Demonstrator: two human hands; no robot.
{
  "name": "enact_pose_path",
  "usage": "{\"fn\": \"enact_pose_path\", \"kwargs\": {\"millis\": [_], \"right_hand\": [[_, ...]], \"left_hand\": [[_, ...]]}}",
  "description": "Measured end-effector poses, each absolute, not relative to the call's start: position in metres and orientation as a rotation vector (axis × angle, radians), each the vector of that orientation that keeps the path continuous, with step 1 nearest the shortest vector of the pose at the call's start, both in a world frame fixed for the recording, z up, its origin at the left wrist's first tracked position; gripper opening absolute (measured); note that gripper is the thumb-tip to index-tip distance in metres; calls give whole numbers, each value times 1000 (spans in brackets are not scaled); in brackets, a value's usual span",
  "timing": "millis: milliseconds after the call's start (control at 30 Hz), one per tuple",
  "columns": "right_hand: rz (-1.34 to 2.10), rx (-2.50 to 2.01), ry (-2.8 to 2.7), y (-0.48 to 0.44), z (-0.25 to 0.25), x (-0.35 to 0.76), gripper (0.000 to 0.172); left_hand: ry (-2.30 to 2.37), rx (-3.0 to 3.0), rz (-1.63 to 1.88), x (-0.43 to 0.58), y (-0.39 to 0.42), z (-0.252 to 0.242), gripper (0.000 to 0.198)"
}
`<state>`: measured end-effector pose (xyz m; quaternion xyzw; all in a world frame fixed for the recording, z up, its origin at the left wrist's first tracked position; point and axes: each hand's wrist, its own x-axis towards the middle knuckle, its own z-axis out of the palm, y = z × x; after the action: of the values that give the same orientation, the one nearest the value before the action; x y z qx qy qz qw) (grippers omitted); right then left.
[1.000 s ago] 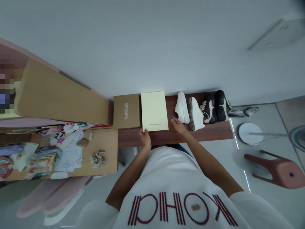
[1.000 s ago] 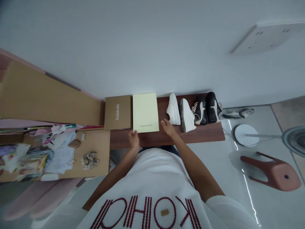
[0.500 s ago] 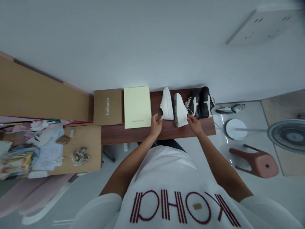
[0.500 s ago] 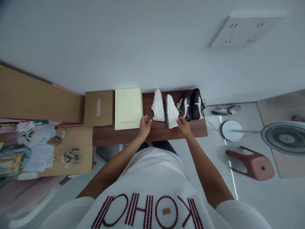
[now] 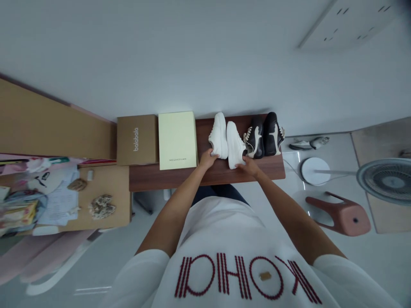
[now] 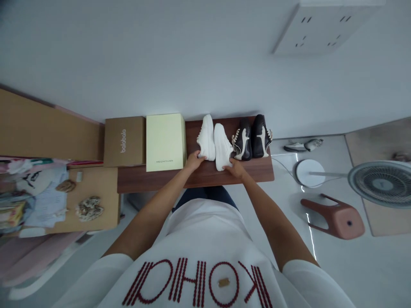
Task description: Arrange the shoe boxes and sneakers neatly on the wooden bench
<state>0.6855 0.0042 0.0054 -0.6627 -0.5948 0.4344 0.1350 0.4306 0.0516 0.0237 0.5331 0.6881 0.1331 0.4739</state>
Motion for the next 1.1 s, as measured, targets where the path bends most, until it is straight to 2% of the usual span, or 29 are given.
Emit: {"fn": "enact_pose_path", "kwargs": {"millis": [200, 333, 500, 933, 1100], "right_hand": [[995, -1932, -2023, 4, 27, 663, 24], [725, -2009, -2345, 16, 46, 642, 27], [517, -1919, -2620, 36, 55, 614, 22], [475, -2062, -2583, 46, 41, 581, 17], [429, -2053, -2418, 40, 48, 585, 28]], "left_hand": [[1665, 1729, 108, 423, 51, 55, 40], [1668, 1925, -46, 427, 47, 72, 37], [1704, 2016, -191, 434, 46, 80, 33], [1652, 2091, -254, 426, 57, 60, 31], [1631, 2152, -201, 419, 53, 61, 33]]}}
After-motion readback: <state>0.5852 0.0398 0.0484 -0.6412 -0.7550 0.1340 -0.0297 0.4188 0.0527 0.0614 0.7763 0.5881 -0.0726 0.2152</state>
